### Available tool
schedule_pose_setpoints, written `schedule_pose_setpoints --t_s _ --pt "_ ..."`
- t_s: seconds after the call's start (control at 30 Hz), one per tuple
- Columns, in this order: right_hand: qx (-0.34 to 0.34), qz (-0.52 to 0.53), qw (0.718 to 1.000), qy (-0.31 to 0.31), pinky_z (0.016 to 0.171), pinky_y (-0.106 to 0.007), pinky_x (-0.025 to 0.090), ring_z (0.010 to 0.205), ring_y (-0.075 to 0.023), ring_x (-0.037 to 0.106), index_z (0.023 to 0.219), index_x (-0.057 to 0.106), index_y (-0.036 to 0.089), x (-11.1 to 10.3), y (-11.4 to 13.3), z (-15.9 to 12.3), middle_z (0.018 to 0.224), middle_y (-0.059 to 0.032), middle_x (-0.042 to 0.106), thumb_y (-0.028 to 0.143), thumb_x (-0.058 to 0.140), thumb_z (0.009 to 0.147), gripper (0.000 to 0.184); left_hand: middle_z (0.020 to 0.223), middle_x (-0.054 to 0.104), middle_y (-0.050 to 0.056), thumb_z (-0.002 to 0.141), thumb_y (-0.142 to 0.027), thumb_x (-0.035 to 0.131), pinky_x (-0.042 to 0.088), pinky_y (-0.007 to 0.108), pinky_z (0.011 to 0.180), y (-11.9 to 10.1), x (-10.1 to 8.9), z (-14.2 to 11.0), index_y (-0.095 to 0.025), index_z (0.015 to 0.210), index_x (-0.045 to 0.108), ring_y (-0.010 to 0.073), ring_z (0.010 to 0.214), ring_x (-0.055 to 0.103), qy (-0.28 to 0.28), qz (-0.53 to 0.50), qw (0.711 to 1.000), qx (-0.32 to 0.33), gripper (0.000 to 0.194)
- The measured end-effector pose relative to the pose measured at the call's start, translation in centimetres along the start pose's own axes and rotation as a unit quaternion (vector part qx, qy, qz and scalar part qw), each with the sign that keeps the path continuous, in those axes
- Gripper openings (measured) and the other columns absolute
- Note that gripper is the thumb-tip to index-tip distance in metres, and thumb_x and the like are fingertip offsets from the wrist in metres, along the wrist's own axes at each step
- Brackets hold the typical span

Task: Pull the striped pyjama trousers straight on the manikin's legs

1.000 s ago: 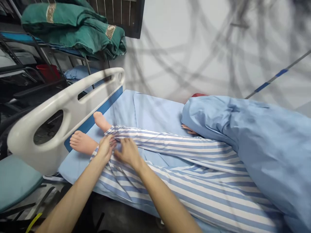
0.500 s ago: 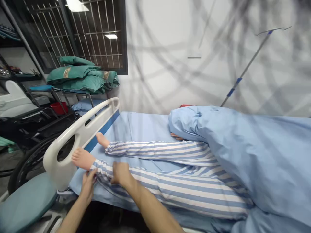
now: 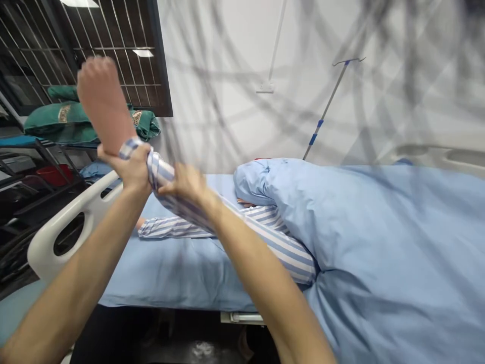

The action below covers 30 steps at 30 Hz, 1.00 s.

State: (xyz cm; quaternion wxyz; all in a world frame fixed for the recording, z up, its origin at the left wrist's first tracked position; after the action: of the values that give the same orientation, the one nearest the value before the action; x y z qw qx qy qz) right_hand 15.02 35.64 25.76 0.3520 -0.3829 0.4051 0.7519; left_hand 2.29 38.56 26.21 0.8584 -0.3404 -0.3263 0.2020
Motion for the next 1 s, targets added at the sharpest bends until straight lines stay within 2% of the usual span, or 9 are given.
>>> schedule_pose_setpoints --t_s 0.13,0.23,0.33,0.43,0.57,0.67,0.77,0.9,1.0 --pt "-0.056 0.060 0.993 -0.081 0.075 -0.035 0.048 0.087 -0.0233 0.060 0.101 0.056 0.011 -6.7 -2.6 -1.3 0.094 -0.0046 0.062 0.053 0.060 0.064 0.056 0.124 0.037 0.008 0.061 -0.013 0.060 0.044 0.032 0.090 -6.7 5.8 -1.9 -0.023 0.127 0.012 0.0190 0.108 0.050 0.021 -0.034 0.998 0.053 0.083" --pt "-0.098 0.100 0.982 -0.125 0.080 -0.040 0.048 0.089 -0.0229 0.059 0.101 0.057 0.006 -10.0 -4.1 -2.4 0.097 -0.0048 0.060 0.046 0.056 0.071 0.050 0.129 0.036 0.005 0.060 -0.013 0.061 0.040 0.036 0.097 -10.4 8.4 -3.1 -0.026 0.124 0.016 0.0232 0.118 0.041 0.035 -0.027 0.994 0.104 0.080" --pt "-0.112 0.109 0.980 -0.122 0.080 -0.041 0.047 0.088 -0.0218 0.059 0.099 0.058 0.007 -10.9 -4.1 -2.9 0.098 -0.0039 0.059 0.044 0.056 0.071 0.047 0.137 0.031 0.004 0.057 -0.011 0.062 0.033 0.036 0.105 -11.4 8.9 -3.3 -0.019 0.124 0.018 0.0224 0.122 0.035 0.028 -0.010 0.991 0.132 0.081" --pt "-0.112 0.086 0.985 -0.103 0.079 -0.039 0.048 0.086 -0.0212 0.059 0.098 0.057 0.008 -9.3 -2.9 -2.7 0.095 -0.0034 0.060 0.049 0.057 0.068 0.050 0.131 0.037 0.008 0.059 -0.008 0.061 0.037 0.034 0.101 -9.6 7.1 -2.6 -0.013 0.128 0.016 0.0205 0.117 0.041 0.020 -0.026 0.990 0.140 0.082" --pt "-0.081 0.044 0.994 -0.053 0.073 -0.032 0.048 0.084 -0.0222 0.060 0.098 0.055 0.013 -4.2 -0.7 -2.0 0.093 -0.0037 0.062 0.057 0.060 0.062 0.057 0.129 0.037 0.007 0.061 -0.006 0.061 0.041 0.026 0.096 -5.2 1.9 -1.7 -0.021 0.120 0.019 0.0139 0.112 0.048 0.026 -0.082 0.992 0.089 0.073" --pt "-0.058 0.005 0.998 0.008 0.068 -0.030 0.046 0.082 -0.0238 0.061 0.099 0.051 0.018 1.5 1.0 -1.8 0.090 -0.0050 0.064 0.061 0.060 0.060 0.059 0.127 0.040 0.004 0.062 -0.008 0.059 0.048 0.028 0.087 -0.9 -3.2 -1.5 -0.028 0.114 0.018 0.0128 0.103 0.054 0.008 -0.084 0.996 -0.033 0.069" --pt "-0.057 -0.030 0.995 0.076 0.066 -0.031 0.046 0.081 -0.0251 0.061 0.104 0.047 0.019 9.0 2.2 -2.1 0.090 -0.0071 0.065 0.060 0.060 0.060 0.061 0.112 0.050 0.001 0.061 -0.007 0.058 0.053 0.031 0.077 4.8 -9.0 -2.1 -0.027 0.114 0.020 0.0117 0.087 0.059 -0.047 -0.050 0.982 -0.175 0.068" --pt "-0.053 -0.068 0.983 0.163 0.070 -0.035 0.046 0.085 -0.0261 0.062 0.107 0.045 0.017 20.0 2.9 -4.1 0.094 -0.0104 0.065 0.052 0.063 0.061 0.061 0.096 0.055 -0.001 0.052 -0.001 0.063 0.053 0.032 0.074 13.5 -17.6 -4.6 -0.020 0.105 0.030 0.0125 0.081 0.060 -0.178 0.002 0.926 -0.334 0.065" --pt "-0.035 -0.102 0.968 0.228 0.073 -0.037 0.046 0.084 -0.0254 0.062 0.107 0.047 0.014 26.9 2.7 -6.3 0.094 -0.0128 0.065 0.048 0.067 0.059 0.062 0.085 0.057 0.001 0.050 0.000 0.063 0.053 0.036 0.068 19.3 -22.9 -7.7 -0.017 0.093 0.040 0.0155 0.073 0.060 -0.217 0.035 0.865 -0.450 0.052"
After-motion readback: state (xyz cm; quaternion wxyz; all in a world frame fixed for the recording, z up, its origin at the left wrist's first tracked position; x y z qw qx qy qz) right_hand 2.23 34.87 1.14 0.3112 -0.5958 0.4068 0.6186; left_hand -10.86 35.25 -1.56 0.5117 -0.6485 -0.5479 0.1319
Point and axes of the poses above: each hand's wrist, its own z-axis towards the middle knuckle, its own x-axis out of the palm, y = z × x, the point moved 2 cm from there along z, towards the middle knuckle
